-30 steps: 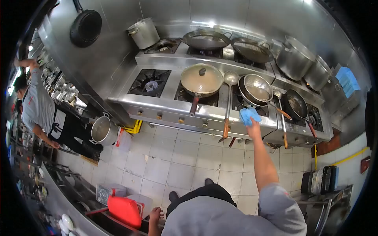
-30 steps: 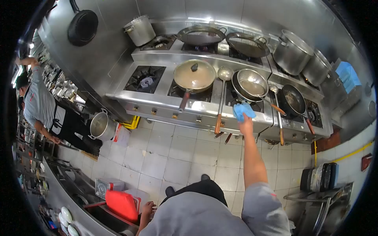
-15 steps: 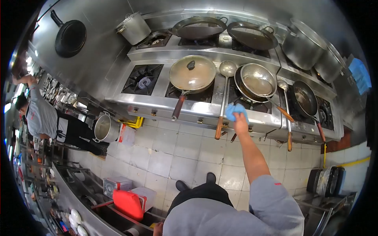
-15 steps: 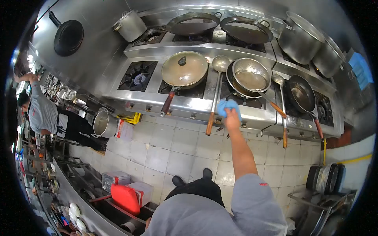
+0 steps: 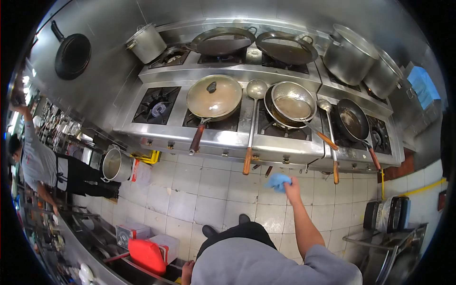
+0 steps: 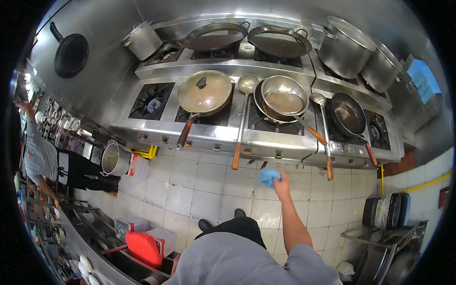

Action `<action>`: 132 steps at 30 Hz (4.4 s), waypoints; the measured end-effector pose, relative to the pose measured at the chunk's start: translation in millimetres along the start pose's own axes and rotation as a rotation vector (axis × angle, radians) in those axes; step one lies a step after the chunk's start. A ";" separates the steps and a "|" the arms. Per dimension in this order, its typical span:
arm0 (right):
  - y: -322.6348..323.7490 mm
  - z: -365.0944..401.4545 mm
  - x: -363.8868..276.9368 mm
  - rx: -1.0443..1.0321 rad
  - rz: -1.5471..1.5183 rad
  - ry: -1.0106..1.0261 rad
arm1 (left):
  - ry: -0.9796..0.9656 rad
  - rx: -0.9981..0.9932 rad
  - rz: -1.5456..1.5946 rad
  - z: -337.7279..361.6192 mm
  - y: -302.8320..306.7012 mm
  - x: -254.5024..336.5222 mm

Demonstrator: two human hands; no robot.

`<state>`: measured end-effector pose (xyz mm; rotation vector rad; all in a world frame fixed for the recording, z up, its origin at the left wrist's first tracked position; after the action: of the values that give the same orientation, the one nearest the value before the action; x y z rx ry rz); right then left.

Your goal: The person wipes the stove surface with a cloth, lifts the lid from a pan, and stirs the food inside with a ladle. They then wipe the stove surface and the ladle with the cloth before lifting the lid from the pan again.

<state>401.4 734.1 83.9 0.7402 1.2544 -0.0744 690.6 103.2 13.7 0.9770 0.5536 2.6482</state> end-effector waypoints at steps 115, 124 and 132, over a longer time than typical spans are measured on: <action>67.2 -102.5 -69.0 -0.001 -0.559 -0.291 | -0.212 0.005 -0.227 -104.1 -72.4 172.5; 13.3 -144.0 -42.1 0.021 0.678 0.138 | 0.128 0.294 0.003 -18.0 -18.5 47.5; -48.3 -34.0 53.7 -0.495 -0.013 -0.298 | 0.219 0.133 0.029 -2.6 -50.4 -36.9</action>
<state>370.2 733.6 10.5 0.2778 0.9382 0.1100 721.8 133.8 -31.0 0.7379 0.7779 2.7932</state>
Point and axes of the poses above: each hand's wrist, its own z-axis away from the middle knuckle, its own y-axis out of the back of the hand, x = y × z, the point moved 4 cm from there along -z, towards the middle knuckle, and after that the axes turned 1 degree about -y, right-handed, at the moved point
